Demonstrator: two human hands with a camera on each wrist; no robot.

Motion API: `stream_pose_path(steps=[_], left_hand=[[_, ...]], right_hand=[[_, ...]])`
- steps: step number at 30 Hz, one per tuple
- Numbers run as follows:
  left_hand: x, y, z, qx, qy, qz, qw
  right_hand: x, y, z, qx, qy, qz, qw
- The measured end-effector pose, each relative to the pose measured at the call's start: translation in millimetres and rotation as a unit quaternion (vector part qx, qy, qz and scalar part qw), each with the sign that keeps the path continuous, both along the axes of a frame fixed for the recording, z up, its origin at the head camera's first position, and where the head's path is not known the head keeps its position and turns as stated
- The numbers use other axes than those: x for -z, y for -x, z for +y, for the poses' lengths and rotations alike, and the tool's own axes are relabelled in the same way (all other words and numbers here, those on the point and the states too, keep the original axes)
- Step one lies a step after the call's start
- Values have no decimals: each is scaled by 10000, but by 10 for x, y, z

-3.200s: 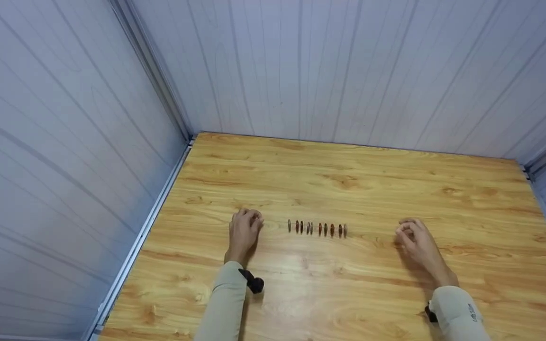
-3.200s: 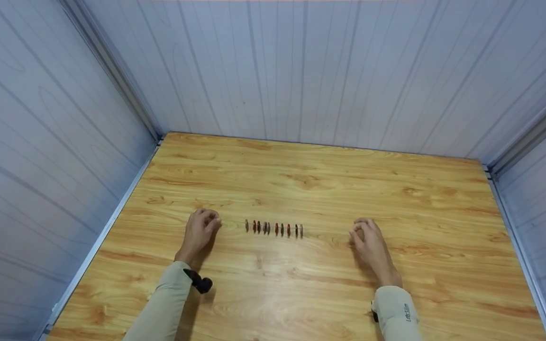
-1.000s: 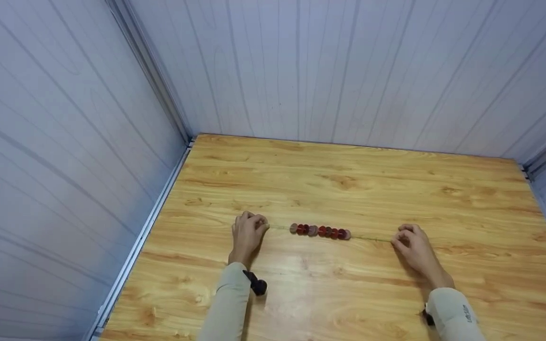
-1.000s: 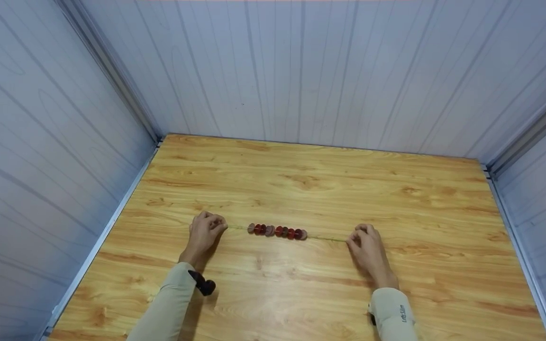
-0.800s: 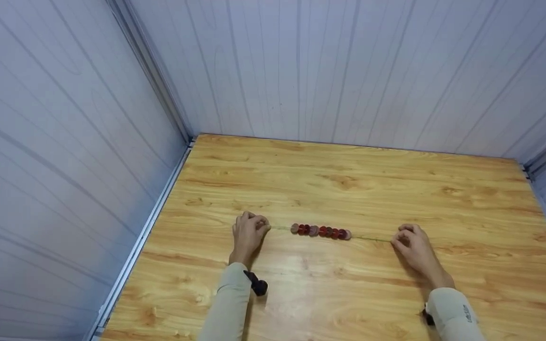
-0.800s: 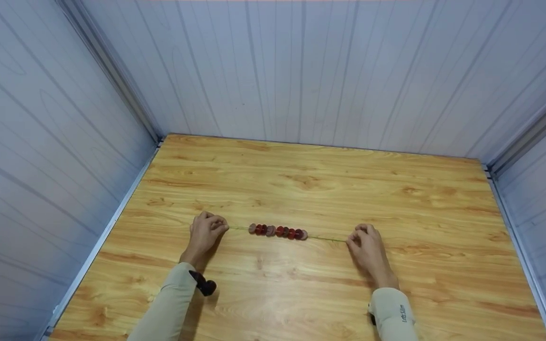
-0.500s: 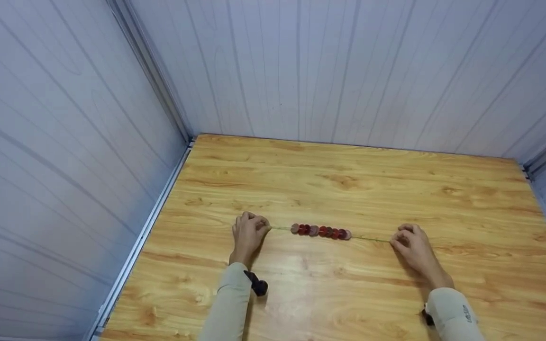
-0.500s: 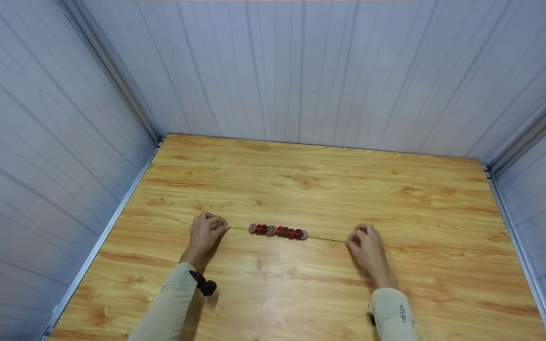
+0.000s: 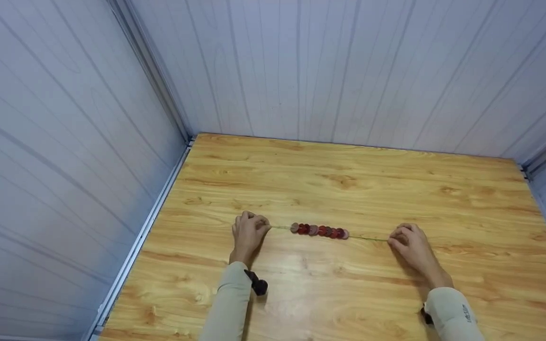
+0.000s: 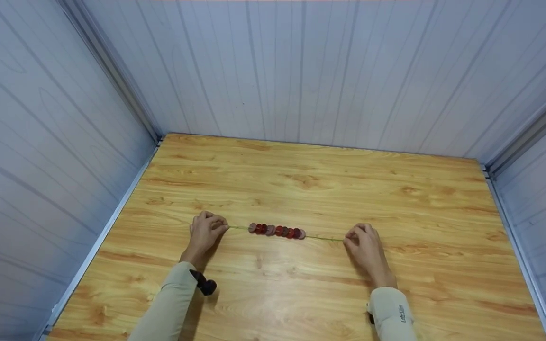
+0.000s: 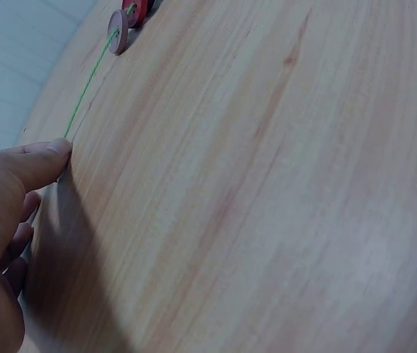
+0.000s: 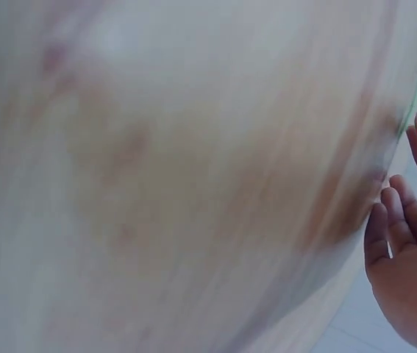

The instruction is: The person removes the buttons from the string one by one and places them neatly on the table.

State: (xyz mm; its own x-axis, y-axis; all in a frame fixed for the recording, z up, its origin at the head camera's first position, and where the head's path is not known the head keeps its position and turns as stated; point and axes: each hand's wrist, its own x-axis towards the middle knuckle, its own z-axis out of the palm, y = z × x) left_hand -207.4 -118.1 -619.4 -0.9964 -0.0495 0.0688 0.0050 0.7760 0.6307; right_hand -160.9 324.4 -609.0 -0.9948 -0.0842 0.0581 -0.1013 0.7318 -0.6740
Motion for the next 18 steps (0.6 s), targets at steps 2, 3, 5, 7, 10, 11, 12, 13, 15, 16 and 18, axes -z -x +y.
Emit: stream_pose_path(steps=[2, 3, 5, 7, 10, 11, 12, 13, 15, 16, 18], left_hand=[[6, 4, 1, 0, 17, 1, 10000], [11, 7, 2, 2, 12, -6, 10000], [11, 9, 6, 10, -1, -5, 10000], [16, 8, 6, 16, -18, -7, 10000], [15, 1, 0, 11, -24, 7, 10000], [13, -1, -3, 8, -20, 7, 10000], [12, -1, -6, 6, -9, 15, 10000], [8, -2, -8, 8, -3, 24, 10000], [2, 1, -7, 11, 28, 37, 10000], [0, 3, -6, 15, 24, 24, 10000], [-5, 8, -3, 21, 14, 4, 10000]], right_hand=[[-27, 1, -18, 4, 49, -71, 10000], [-40, 2, -30, 7, 65, -76, 9999], [-54, 4, -60, -9, 74, -34, 10000], [-63, 11, -102, -4, 79, 72, 9999], [-72, 27, -179, -37, 86, 217, 9997], [-76, 34, -206, -54, 91, 242, 9997], [-82, 41, -234, -72, 90, 259, 9996], [-88, 50, -262, -94, 102, 296, 9995], [-102, 63, -314, -139, 130, 324, 9993], [-110, 68, -340, -170, 147, 339, 9992], [-118, 79, -389, -208, 142, 381, 9990]])
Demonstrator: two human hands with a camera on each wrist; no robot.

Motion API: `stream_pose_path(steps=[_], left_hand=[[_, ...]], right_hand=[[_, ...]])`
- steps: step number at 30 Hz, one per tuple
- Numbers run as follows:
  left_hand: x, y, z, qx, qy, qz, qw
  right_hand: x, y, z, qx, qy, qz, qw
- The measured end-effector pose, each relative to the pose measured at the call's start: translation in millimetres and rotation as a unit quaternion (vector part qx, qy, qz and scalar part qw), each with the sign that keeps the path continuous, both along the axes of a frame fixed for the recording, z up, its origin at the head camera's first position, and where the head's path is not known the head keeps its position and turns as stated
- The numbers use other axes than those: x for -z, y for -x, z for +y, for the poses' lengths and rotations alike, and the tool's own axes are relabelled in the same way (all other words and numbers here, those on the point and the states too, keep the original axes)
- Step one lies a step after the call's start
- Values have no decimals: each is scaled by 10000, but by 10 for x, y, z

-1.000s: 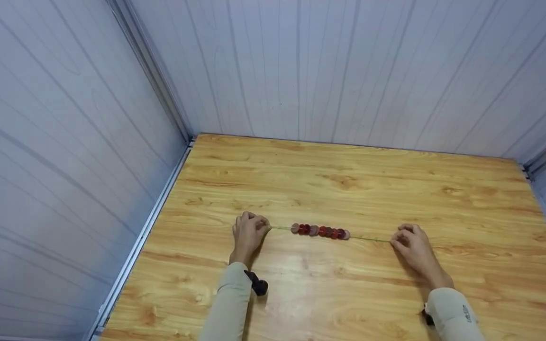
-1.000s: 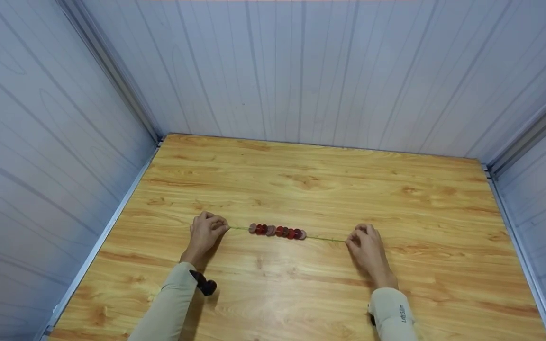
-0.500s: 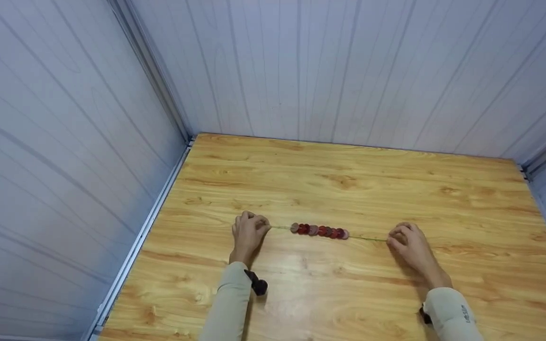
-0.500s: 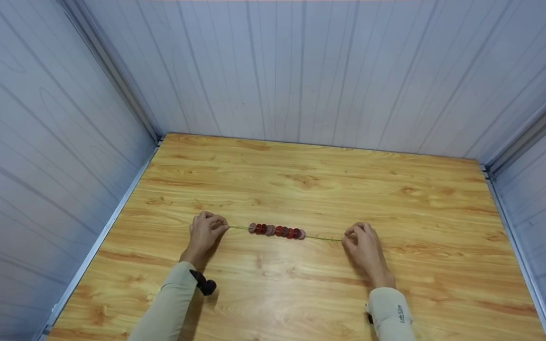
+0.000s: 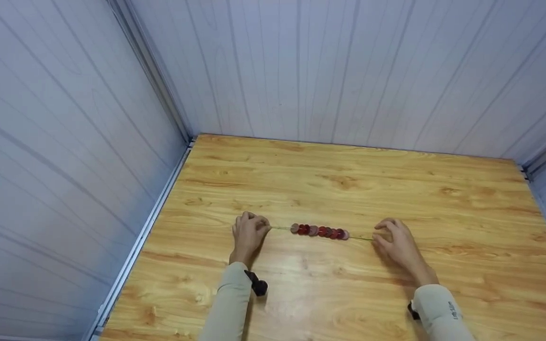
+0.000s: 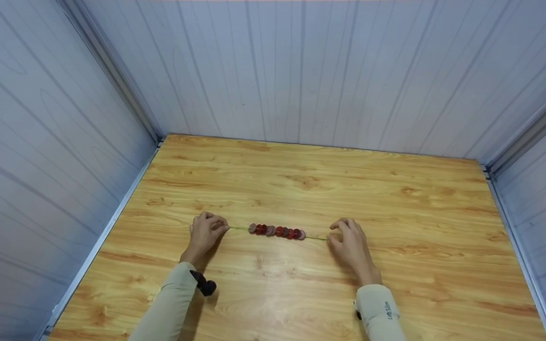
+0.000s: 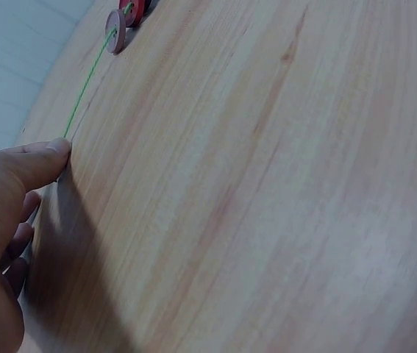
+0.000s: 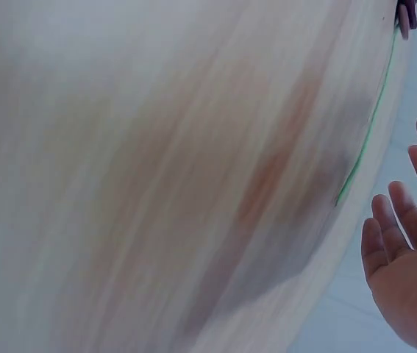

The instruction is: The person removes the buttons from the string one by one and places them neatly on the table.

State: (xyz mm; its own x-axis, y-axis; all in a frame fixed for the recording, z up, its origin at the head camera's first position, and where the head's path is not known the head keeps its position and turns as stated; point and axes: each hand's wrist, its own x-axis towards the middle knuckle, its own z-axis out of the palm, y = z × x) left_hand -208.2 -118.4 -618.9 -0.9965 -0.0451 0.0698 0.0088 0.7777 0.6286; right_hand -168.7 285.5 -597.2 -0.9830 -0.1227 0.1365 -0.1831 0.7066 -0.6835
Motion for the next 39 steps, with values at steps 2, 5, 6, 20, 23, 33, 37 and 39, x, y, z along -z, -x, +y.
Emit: stream_pose_path(steps=[2, 5, 6, 20, 23, 33, 37, 39], left_hand=[[2, 0, 3, 4, -17, -29, 10000], [0, -2, 6, 6, -28, -50, 10000], [-2, -3, 8, 10, -21, -37, 10000], [-2, -13, 13, -5, 13, 49, 10000], [-2, -4, 13, -22, 2, 10, 10000], [-8, -3, 7, 15, 4, 93, 10000], [-6, -9, 11, 18, 18, 58, 10000], [-5, -8, 13, 17, 30, 25, 10000]], right_hand=[[0, 5, -45, -37, -3, -2, 10000], [9, 14, -108, -72, -23, -19, 10000], [16, 19, -127, -78, -22, -18, 10000], [68, 76, -386, -155, -177, -72, 9997], [81, 95, -436, -209, -242, -62, 9995], [146, 133, -569, -355, -376, 58, 9986], [163, 136, -610, -358, -408, 47, 9985], [169, 137, -622, -363, -375, 4, 9986]])
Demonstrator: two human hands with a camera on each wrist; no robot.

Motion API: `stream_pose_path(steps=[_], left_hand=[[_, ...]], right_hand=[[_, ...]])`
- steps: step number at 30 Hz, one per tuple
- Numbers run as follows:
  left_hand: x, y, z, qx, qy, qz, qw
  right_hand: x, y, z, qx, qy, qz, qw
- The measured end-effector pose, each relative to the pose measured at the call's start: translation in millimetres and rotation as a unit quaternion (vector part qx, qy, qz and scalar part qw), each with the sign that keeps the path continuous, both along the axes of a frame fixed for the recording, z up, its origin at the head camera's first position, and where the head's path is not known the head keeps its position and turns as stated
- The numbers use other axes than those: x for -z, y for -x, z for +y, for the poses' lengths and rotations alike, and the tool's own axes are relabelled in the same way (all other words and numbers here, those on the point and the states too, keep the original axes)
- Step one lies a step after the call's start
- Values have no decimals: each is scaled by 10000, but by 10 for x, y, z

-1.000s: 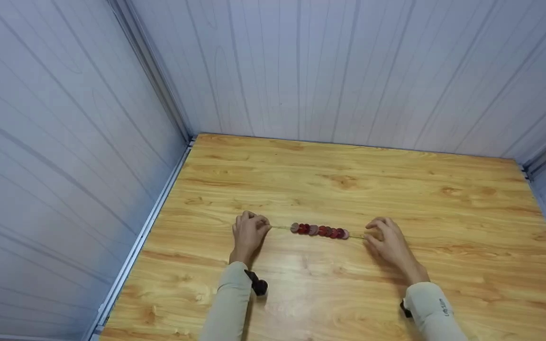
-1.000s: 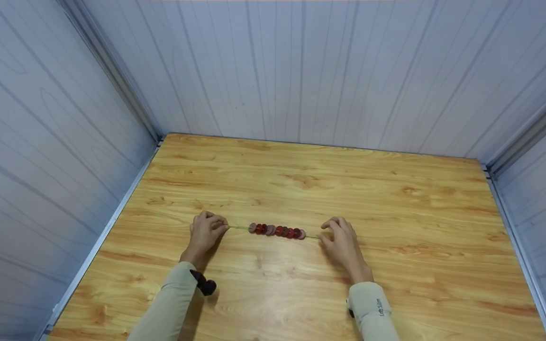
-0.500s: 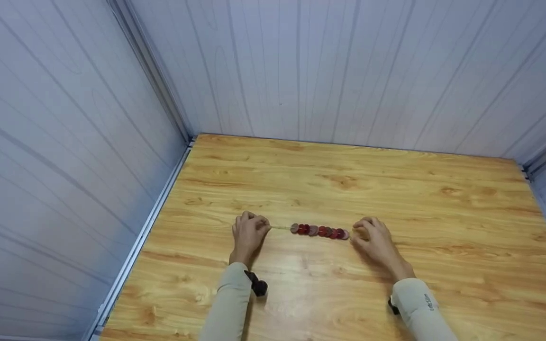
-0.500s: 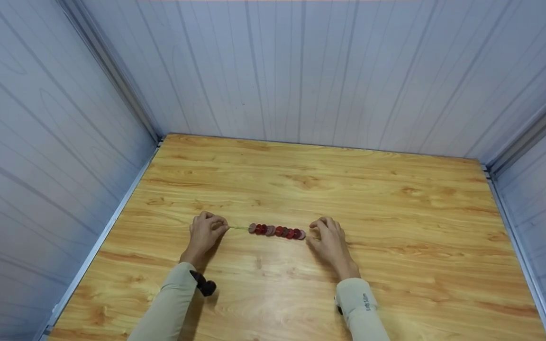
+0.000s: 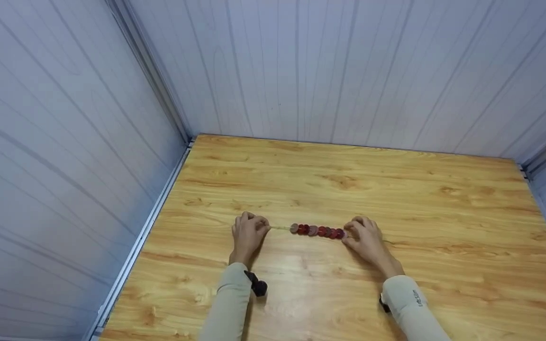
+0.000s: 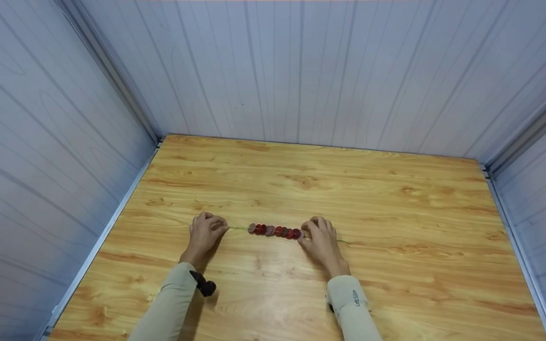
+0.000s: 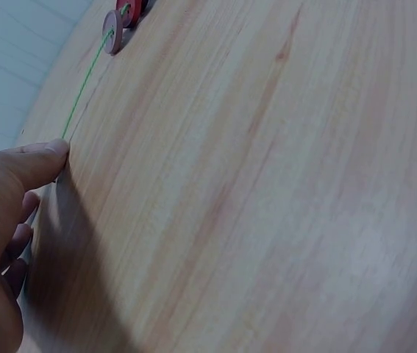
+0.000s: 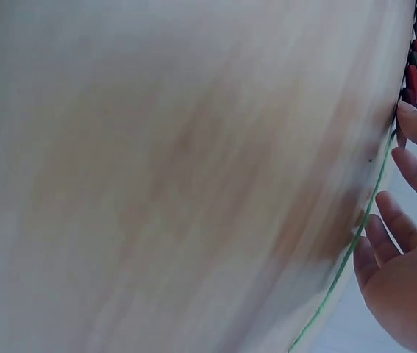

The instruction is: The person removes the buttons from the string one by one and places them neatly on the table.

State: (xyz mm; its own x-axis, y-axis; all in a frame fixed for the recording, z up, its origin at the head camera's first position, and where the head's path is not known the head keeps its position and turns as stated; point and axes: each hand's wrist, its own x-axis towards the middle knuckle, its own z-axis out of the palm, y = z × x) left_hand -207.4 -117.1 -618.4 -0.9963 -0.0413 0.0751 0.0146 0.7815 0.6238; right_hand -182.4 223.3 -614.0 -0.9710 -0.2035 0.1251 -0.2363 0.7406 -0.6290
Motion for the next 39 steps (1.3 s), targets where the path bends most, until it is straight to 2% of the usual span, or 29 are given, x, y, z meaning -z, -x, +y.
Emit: stream_pose_path(steps=[8, 17, 27, 39], left_hand=[[2, -3, 5, 0, 0, -27, 10000], [18, -1, -4, 23, 22, -11, 10000], [6, -10, -9, 27, -6, 40, 10000], [10, -4, -1, 9, 30, 38, 10000]], right_hand=[[6, -9, -19, -41, 45, 181, 9998], [-11, -18, -6, 18, 93, -20, 10000], [-26, -15, 34, 94, -76, -34, 9999], [-66, -15, 110, 78, -13, -97, 9999]])
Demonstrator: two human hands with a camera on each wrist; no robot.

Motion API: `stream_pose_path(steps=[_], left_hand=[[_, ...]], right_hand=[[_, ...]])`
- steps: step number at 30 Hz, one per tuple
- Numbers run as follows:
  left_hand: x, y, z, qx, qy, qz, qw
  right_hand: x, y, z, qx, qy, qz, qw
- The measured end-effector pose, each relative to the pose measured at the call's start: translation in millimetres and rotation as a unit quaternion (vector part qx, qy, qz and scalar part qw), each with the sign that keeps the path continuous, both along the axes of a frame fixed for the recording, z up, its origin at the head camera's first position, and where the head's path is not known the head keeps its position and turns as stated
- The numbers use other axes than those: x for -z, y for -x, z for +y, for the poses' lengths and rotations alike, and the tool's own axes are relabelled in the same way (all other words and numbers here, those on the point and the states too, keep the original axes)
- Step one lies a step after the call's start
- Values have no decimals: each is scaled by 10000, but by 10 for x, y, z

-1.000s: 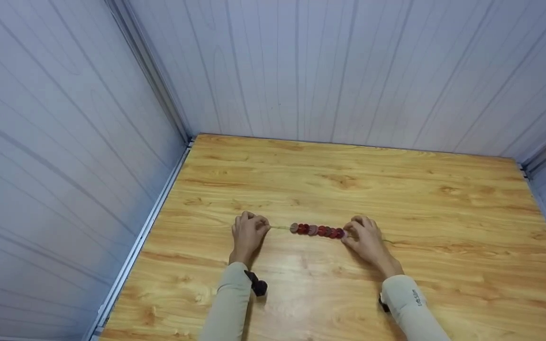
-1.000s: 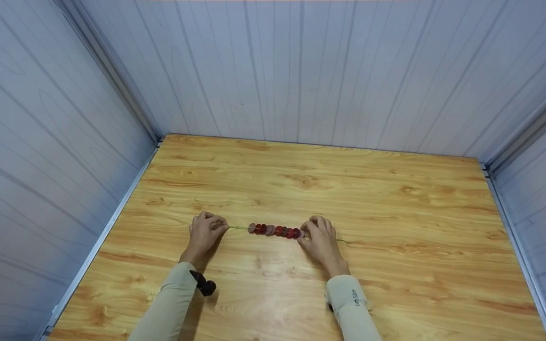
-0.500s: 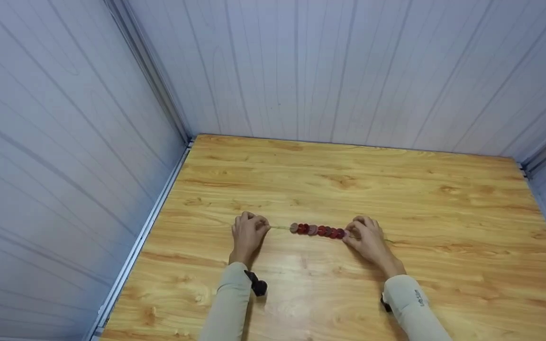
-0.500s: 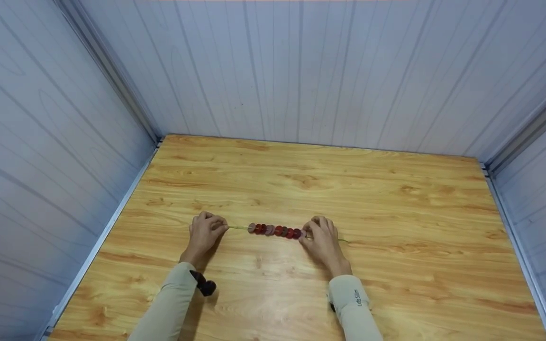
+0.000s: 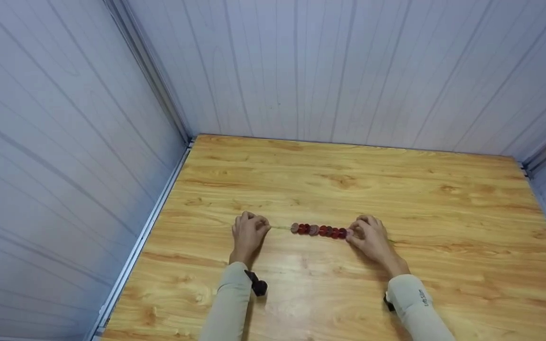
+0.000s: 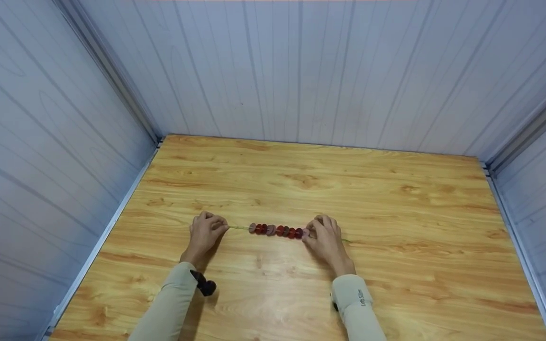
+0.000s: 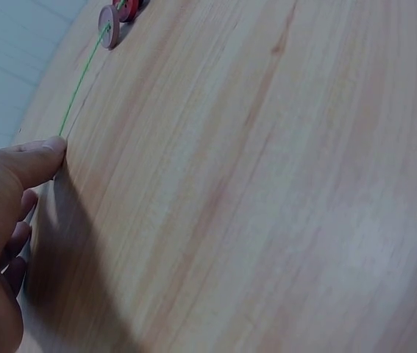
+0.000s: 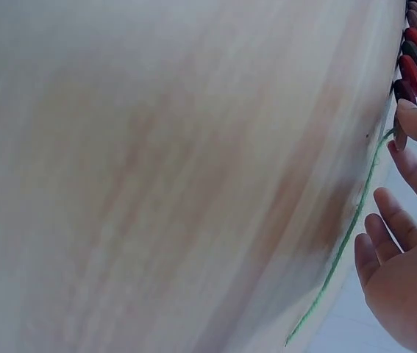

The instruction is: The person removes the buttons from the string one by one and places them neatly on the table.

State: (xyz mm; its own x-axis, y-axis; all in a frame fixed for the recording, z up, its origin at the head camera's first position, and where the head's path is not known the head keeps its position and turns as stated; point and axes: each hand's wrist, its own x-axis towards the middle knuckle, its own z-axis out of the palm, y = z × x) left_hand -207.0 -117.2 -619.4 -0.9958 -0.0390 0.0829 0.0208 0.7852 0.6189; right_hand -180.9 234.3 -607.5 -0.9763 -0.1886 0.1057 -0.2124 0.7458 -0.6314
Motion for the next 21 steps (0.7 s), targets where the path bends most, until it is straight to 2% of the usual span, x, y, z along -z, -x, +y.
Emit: stream_pose_path(steps=[8, 21], left_hand=[[-3, 0, 10, 15, 67, -34, 10000], [-21, -6, 5, 26, 147, -175, 9997]], right_hand=[[-3, -5, 47, 4, -20, 134, 9999], [-19, 2, 137, 62, 92, -17, 9999]])
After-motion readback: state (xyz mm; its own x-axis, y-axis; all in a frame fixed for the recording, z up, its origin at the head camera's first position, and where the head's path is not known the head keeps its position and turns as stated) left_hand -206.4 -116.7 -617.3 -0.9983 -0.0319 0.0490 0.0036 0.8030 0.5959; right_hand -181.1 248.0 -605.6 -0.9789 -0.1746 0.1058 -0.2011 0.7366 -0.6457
